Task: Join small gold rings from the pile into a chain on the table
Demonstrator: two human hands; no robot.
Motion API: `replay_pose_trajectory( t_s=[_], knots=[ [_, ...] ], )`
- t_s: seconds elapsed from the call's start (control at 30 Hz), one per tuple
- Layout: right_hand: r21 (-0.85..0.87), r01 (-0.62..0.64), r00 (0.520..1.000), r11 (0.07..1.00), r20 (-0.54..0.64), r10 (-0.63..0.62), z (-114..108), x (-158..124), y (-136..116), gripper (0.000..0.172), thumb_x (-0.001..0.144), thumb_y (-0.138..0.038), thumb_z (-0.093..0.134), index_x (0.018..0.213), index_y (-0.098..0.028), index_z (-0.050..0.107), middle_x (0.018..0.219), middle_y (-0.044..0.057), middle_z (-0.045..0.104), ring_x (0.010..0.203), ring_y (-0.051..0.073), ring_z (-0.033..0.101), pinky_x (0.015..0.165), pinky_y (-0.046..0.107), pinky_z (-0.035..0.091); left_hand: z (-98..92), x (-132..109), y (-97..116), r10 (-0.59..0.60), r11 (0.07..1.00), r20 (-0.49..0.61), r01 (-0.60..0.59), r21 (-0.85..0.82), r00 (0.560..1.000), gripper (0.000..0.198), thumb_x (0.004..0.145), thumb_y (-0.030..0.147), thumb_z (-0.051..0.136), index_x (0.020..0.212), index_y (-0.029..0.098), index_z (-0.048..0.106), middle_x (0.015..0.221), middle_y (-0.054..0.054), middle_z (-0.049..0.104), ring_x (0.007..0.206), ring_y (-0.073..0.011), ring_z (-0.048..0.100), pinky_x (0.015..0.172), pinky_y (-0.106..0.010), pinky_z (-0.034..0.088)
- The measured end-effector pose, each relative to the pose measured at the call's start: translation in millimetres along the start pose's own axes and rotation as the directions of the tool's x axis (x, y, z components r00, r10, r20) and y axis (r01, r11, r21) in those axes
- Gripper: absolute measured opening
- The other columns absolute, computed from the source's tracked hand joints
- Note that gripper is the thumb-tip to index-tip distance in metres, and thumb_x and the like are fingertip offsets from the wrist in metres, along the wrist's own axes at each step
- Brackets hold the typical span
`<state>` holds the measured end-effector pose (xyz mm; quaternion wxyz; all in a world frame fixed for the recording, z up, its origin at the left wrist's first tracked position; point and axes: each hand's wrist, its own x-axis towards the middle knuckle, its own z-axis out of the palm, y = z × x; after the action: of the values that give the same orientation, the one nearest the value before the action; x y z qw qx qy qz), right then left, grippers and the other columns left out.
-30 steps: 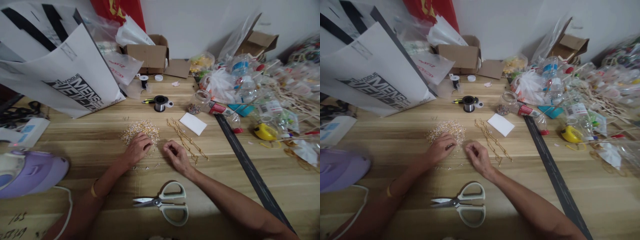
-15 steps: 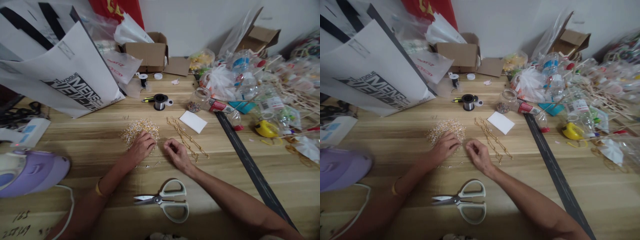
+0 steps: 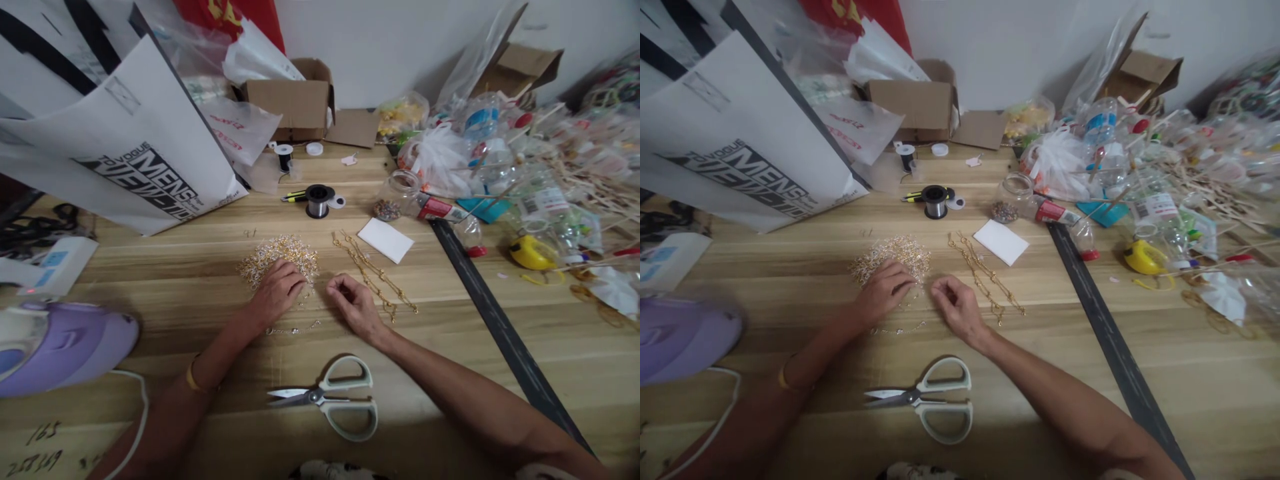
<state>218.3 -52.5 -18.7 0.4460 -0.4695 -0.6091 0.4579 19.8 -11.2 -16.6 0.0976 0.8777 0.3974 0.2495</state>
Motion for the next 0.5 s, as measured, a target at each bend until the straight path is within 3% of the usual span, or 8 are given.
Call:
replay_pose_trajectory(
  t_s=[0.5],
  knots=[
    [0.082, -0.04, 0.999, 0.996, 0.003, 0.04, -1.1, 1.1, -1.9, 0.018, 0.083, -0.033, 0.055, 0.077, -0.016, 0.054, 0.065, -0.002, 0.048, 0.057, 0.011, 0.043, 0.052, 0.023, 0.034, -3.6, 0.0, -0.2, 0.012, 1.0, -0.002, -0.012, -0.011, 1.0, 0.02, 0.091, 0.022, 0.047, 0.08, 0.015, 0.062, 0.079, -0.005, 0.06, 0.085, -0.0188, 0.048, 0.081, -0.036, 0.042]
  ],
)
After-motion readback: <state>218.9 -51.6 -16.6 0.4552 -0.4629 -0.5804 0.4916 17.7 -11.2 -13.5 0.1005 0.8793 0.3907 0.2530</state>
